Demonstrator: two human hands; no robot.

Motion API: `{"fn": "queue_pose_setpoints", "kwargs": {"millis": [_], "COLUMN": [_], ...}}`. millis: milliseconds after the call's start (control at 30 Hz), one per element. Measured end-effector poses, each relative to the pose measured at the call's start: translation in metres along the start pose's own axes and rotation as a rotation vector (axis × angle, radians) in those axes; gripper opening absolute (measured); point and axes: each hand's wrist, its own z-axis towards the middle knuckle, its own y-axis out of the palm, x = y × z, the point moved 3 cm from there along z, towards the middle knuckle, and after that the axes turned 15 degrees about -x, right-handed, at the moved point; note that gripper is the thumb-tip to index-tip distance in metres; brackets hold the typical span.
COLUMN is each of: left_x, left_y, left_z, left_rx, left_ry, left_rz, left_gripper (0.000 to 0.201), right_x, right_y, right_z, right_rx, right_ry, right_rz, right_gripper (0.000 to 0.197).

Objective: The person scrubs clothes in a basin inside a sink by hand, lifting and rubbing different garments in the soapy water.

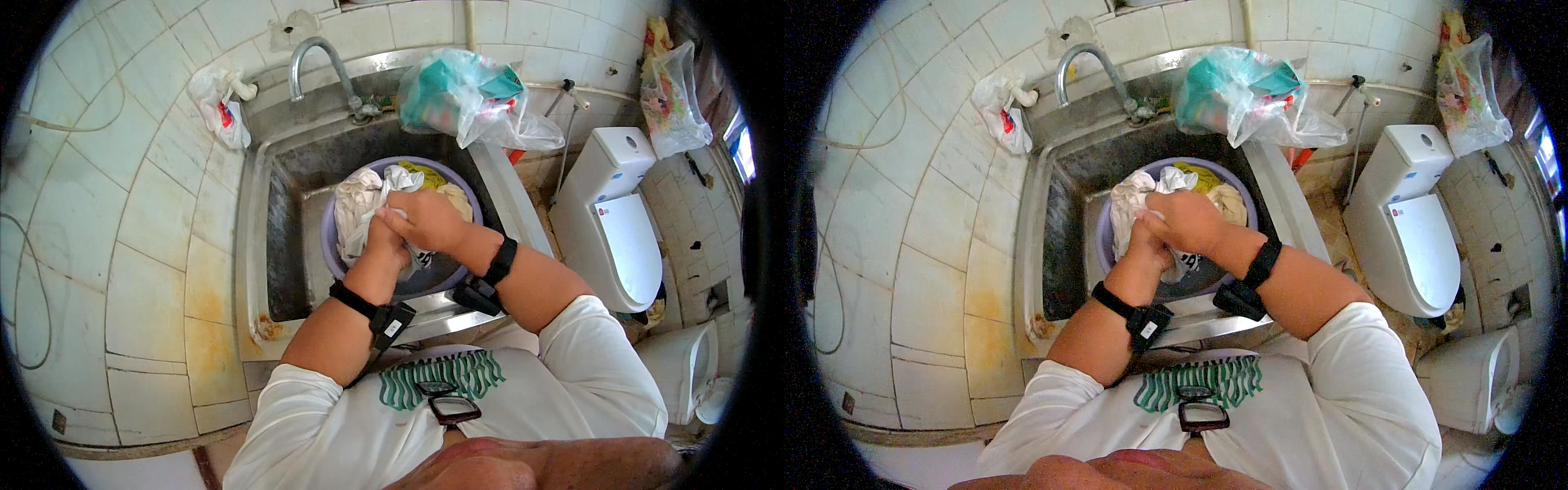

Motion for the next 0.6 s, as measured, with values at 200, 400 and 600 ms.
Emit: {"fn": "queue_pose_setpoints", "kwargs": {"millis": [200,400,600], "left_x": [-0.002,-0.002,-0.003], "left_y": [0.024,-0.001,0.015], "left_z": [-0.003,0.002,0.001], "left_rx": [-0.071,-0.094,-0.083], "left_ry": [-0.009,-0.017,-0.004], "left_rz": [0.027,0.023,0.06], "left_gripper": [0.043,0.043,0.047], "right_x": [0.057,0.008,0.046], "right_y": [0.017,0.003,0.01], "right_z": [0.01,0.004,0.012], "right_rx": [0.2,0.027,0.226], "right_ry": [0.21,0.097,0.167], "right_rz": [0.019,-0.051,-0.047], "right_gripper": [0.032,0.033,0.026]}}
